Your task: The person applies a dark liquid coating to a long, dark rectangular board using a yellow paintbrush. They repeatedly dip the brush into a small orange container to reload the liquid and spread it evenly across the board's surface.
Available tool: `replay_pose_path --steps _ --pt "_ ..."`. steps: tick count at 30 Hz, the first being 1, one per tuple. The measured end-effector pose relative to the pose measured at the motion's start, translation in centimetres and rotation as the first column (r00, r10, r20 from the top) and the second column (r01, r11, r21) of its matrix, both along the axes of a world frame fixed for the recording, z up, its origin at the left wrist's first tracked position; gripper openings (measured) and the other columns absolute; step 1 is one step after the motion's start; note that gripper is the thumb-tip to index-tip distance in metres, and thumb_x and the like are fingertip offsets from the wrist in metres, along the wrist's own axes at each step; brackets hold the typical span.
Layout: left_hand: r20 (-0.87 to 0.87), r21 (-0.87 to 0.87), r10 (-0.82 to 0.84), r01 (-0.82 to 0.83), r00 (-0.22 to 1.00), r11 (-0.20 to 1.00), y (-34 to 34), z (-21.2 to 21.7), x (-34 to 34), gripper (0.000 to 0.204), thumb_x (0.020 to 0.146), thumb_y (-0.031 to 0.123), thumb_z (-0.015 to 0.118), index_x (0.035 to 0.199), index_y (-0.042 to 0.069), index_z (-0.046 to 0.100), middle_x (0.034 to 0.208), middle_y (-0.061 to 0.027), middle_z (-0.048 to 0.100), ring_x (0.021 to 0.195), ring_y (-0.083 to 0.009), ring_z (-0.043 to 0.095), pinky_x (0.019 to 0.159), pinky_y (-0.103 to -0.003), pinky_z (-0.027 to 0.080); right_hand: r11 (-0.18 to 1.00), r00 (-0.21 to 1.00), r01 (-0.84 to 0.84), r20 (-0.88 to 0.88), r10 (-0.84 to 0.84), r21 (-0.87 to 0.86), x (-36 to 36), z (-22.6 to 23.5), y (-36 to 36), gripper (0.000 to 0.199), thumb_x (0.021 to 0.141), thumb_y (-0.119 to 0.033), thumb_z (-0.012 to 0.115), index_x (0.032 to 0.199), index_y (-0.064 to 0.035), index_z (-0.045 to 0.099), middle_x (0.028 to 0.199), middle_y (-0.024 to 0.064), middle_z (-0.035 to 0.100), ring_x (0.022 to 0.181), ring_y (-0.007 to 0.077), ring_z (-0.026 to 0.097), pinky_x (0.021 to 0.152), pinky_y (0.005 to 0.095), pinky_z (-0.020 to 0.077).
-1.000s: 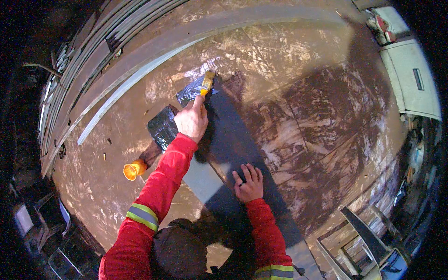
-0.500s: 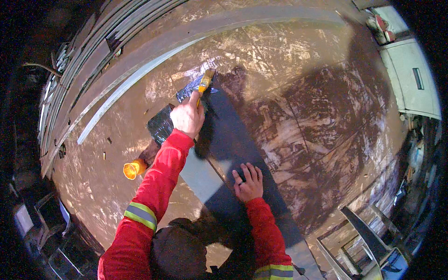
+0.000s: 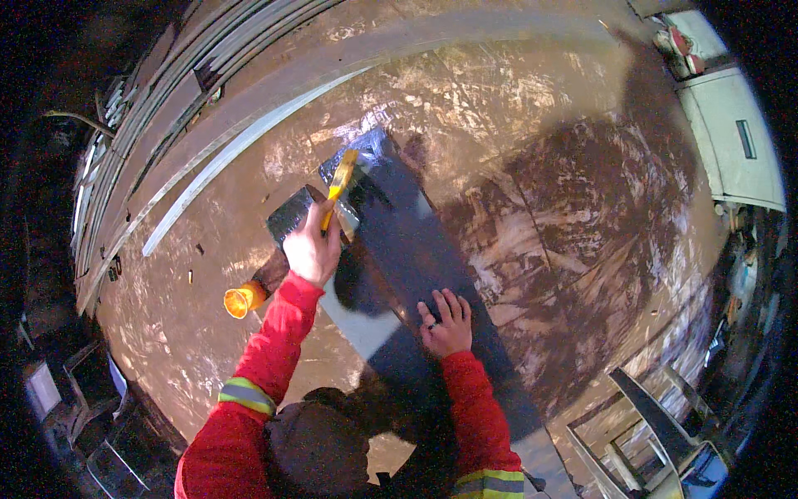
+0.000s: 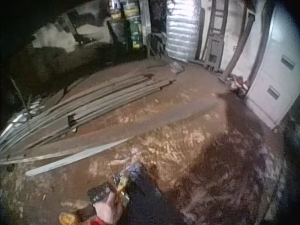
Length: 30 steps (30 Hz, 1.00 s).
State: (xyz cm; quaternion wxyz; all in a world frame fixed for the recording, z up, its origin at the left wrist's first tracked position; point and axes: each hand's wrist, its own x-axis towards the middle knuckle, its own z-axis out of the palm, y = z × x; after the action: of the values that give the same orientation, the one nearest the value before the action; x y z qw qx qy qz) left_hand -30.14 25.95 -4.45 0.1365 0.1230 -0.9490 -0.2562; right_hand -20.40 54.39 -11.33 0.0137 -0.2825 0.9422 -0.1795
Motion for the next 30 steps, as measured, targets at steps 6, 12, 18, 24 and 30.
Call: replay_pose_path --steps 6,12,18,24,30 --pt "0.058 -0.025 0.078 -0.076 0.995 0.997 -1.6 -2.0 0.3 0.016 0.086 0.014 0.061 0.101 0.011 0.057 0.075 -0.0166 0.065 0.061 -0.0359 0.064 0.051 -0.045 0.05 1.0 1.0 -0.005 -0.01 0.005 -0.011 0.0 0.0 -0.3 0.048 0.068 -0.019 0.069 0.115 -0.0228 0.064 0.129 0.0103 0.053 0.126 0.0311 0.044 0.105 0.0508 0.0326" --pt "-0.026 0.174 -0.194 0.195 0.981 0.965 2.4 -0.9 4.9 0.014 0.082 0.012 0.066 0.096 0.012 0.064 0.071 -0.0121 0.063 0.06 -0.0298 0.064 0.053 -0.04 0.05 0.999 1.0 0.012 -0.011 -0.012 -0.049 0.2 -0.1 -0.1 0.048 0.067 -0.016 0.069 0.115 -0.0225 0.064 0.13 0.0105 0.053 0.126 0.0314 0.044 0.105 0.0511 0.033" --pt "0.054 0.057 -0.016 0.013 0.998 0.998 -0.8 -2.3 4.0 0.019 0.084 0.011 0.066 0.102 0.009 0.062 0.073 -0.0158 0.065 0.065 -0.0348 0.066 0.057 -0.04 0.051 0.999 1.0 0.0 -0.026 -0.001 -0.033 0.1 0.2 -0.3 0.05 0.069 -0.016 0.068 0.118 -0.022 0.061 0.129 0.0114 0.053 0.126 0.0325 0.045 0.104 0.0513 0.0328" --pt "-0.014 0.111 -0.241 0.241 0.97 0.964 1.3 1.1 5.5 0.019 0.083 0.011 0.066 0.102 0.01 0.064 0.075 -0.0155 0.066 0.066 -0.0348 0.065 0.059 -0.04 0.051 0.999 0.999 -0.009 -0.044 0.006 -0.048 0.1 0.0 -0.1 0.05 0.07 -0.016 0.067 0.119 -0.0211 0.06 0.13 0.0116 0.053 0.125 0.0328 0.045 0.103 0.0513 0.0337" --pt "0.119 -0.085 -0.023 0.034 0.993 0.996 0.4 -1.5 3.2 0.017 0.084 0.012 0.064 0.1 0.011 0.06 0.072 -0.0144 0.063 0.06 -0.0331 0.063 0.051 -0.042 0.048 0.998 0.999 -0.009 -0.039 0.007 -0.055 -0.1 0.0 -0.2 0.051 0.07 -0.016 0.066 0.121 -0.0218 0.06 0.13 0.0116 0.053 0.125 0.0324 0.046 0.103 0.051 0.0341"
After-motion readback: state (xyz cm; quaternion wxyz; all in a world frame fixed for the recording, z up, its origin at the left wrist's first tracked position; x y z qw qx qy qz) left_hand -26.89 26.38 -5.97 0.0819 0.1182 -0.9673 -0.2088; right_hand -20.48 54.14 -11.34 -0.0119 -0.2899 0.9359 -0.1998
